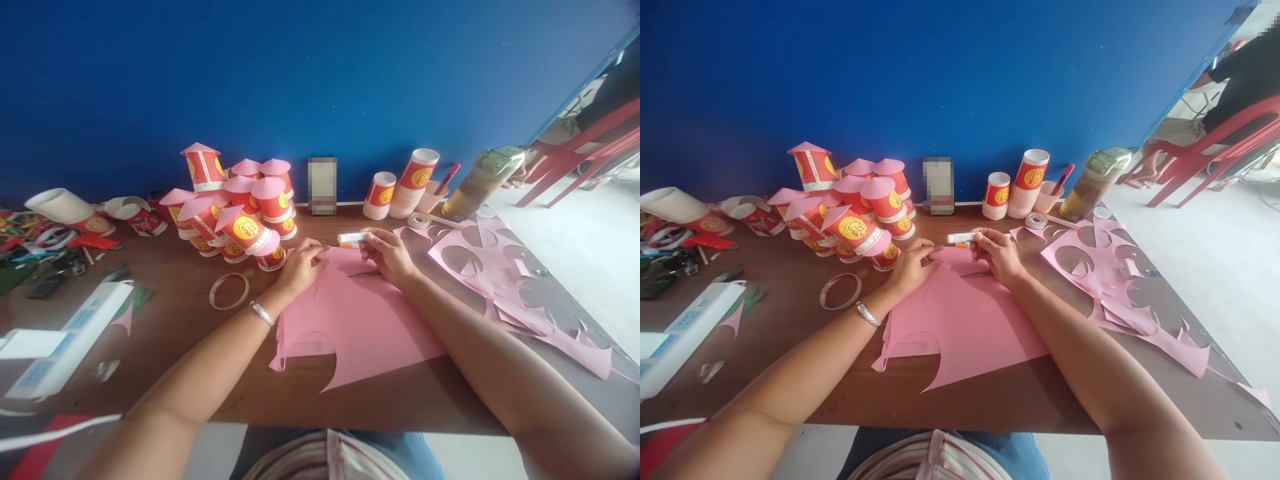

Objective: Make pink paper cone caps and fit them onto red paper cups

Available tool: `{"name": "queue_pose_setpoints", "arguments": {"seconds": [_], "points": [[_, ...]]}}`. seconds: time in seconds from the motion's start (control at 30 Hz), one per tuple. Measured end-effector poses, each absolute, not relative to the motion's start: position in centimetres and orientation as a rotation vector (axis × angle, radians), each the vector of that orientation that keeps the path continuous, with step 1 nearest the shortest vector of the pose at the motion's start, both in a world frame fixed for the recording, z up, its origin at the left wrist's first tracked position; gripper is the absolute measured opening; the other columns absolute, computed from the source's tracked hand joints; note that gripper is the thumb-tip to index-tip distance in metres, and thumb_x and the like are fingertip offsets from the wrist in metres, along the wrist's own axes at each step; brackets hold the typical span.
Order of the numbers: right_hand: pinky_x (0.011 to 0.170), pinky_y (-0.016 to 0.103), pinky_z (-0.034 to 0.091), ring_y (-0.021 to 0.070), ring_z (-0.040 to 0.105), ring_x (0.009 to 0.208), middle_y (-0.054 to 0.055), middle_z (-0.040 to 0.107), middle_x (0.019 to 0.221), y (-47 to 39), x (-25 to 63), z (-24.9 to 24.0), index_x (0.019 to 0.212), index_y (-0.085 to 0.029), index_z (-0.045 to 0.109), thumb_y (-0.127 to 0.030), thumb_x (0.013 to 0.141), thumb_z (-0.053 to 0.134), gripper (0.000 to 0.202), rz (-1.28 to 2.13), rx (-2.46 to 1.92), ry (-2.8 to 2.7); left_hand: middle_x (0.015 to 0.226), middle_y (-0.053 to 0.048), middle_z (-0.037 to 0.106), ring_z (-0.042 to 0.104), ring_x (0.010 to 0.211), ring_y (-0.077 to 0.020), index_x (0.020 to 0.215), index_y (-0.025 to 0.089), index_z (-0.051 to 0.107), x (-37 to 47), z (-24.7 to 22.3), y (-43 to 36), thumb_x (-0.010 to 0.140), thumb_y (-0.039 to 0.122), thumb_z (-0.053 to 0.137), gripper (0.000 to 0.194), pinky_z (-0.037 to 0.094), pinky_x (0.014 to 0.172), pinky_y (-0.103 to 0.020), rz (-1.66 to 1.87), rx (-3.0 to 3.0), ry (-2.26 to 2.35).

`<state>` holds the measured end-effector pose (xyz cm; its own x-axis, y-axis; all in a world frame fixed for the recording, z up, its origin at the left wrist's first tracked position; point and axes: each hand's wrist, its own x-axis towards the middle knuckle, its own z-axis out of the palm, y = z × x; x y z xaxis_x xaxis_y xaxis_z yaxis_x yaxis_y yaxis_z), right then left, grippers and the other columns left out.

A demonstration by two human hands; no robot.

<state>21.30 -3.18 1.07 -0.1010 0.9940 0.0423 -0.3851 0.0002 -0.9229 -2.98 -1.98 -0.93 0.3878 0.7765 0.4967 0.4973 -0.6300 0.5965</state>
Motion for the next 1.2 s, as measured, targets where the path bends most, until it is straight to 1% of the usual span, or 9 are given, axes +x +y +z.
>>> {"name": "queue_pose_setpoints", "arguments": {"seconds": [0.1,0.3,0.4,0.5,0.67,0.8,0.97,1.1,1.2], "points": [[0.056,0.025,0.050,0.0109,0.057,0.062,-0.001,0.064,0.070,-3.3,21.0,0.8,0.091,-0.019,0.073,-0.051,0.072,0.090,0.041,1.436,-0.848,-1.019,0.107,-0.004,0.069,0.069,0.074,-0.0092,0.120,0.022,0.073,-2.9,-1.1,-2.0,0.084,0.008,0.077,0.040,0.060,0.071,-0.024,1.055,2.320,1.101],[0.057,0.026,0.048,0.0117,0.056,0.061,-0.001,0.065,0.070,-3.3,21.0,0.7,0.094,-0.019,0.073,-0.053,0.071,0.090,0.044,1.440,-0.872,-1.026,0.115,-0.007,0.071,0.074,0.082,-0.0131,0.121,0.022,0.072,-2.8,-0.7,-2.3,0.088,0.016,0.075,0.033,0.063,0.077,-0.027,1.085,2.211,1.017],[0.057,0.027,0.046,0.0115,0.056,0.060,-0.001,0.065,0.071,-3.5,20.8,0.8,0.094,-0.019,0.073,-0.055,0.072,0.089,0.045,1.460,-0.890,-1.051,0.117,-0.008,0.070,0.073,0.083,-0.0136,0.123,0.021,0.069,-2.5,-0.3,-2.8,0.083,0.021,0.080,0.041,0.063,0.075,-0.027,1.152,2.078,0.991],[0.057,0.027,0.046,0.0113,0.055,0.059,0.000,0.066,0.071,-4.0,20.3,1.0,0.096,-0.018,0.073,-0.056,0.073,0.088,0.046,1.511,-0.890,-1.095,0.111,-0.006,0.072,0.071,0.079,-0.0123,0.125,0.022,0.067,-2.1,0.3,-3.6,0.081,0.026,0.083,0.047,0.061,0.070,-0.024,1.224,1.996,0.958],[0.061,0.028,0.049,0.0120,0.058,0.062,0.001,0.068,0.076,-4.6,19.6,1.1,0.100,-0.018,0.073,-0.053,0.076,0.086,0.044,1.601,-0.850,-1.172,0.098,-0.005,0.074,0.070,0.083,-0.0134,0.109,0.022,0.074,-1.7,1.3,-4.8,0.091,0.032,0.075,0.020,0.057,0.069,-0.023,1.357,2.103,0.941],[0.060,0.027,0.049,0.0116,0.059,0.060,0.000,0.068,0.074,-4.8,19.4,1.4,0.092,-0.019,0.070,-0.054,0.075,0.087,0.042,1.590,-0.840,-1.177,0.089,-0.003,0.073,0.067,0.075,-0.0120,0.106,0.021,0.075,-1.8,1.6,-5.1,0.091,0.035,0.076,0.020,0.055,0.063,-0.022,1.425,2.117,0.983],[0.047,0.025,0.039,0.0095,0.050,0.046,-0.002,0.061,0.058,-4.9,19.6,1.5,0.072,-0.019,0.062,-0.063,0.081,0.078,0.049,1.590,-0.881,-1.278,0.087,-0.002,0.073,0.064,0.069,-0.0102,0.108,0.023,0.075,-1.8,1.8,-5.4,0.092,0.034,0.074,0.020,0.053,0.060,-0.021,1.399,2.187,0.983],[0.047,0.026,0.041,0.0094,0.049,0.044,-0.002,0.058,0.055,-5.1,19.7,1.1,0.068,-0.019,0.060,-0.066,0.091,0.067,0.053,1.583,-0.924,-1.364,0.085,0.000,0.073,0.061,0.061,-0.0083,0.105,0.021,0.073,-1.7,2.1,-5.7,0.090,0.032,0.077,0.019,0.053,0.060,-0.022,1.426,2.244,0.952],[0.053,0.026,0.047,0.0105,0.055,0.051,0.001,0.062,0.061,-5.3,19.4,1.1,0.072,-0.018,0.063,-0.067,0.094,0.061,0.054,1.547,-0.934,-1.376,0.086,-0.001,0.074,0.063,0.063,-0.0091,0.103,0.020,0.073,-1.8,2.1,-5.7,0.090,0.032,0.077,0.018,0.053,0.062,-0.023,1.423,2.248,0.954]]}}
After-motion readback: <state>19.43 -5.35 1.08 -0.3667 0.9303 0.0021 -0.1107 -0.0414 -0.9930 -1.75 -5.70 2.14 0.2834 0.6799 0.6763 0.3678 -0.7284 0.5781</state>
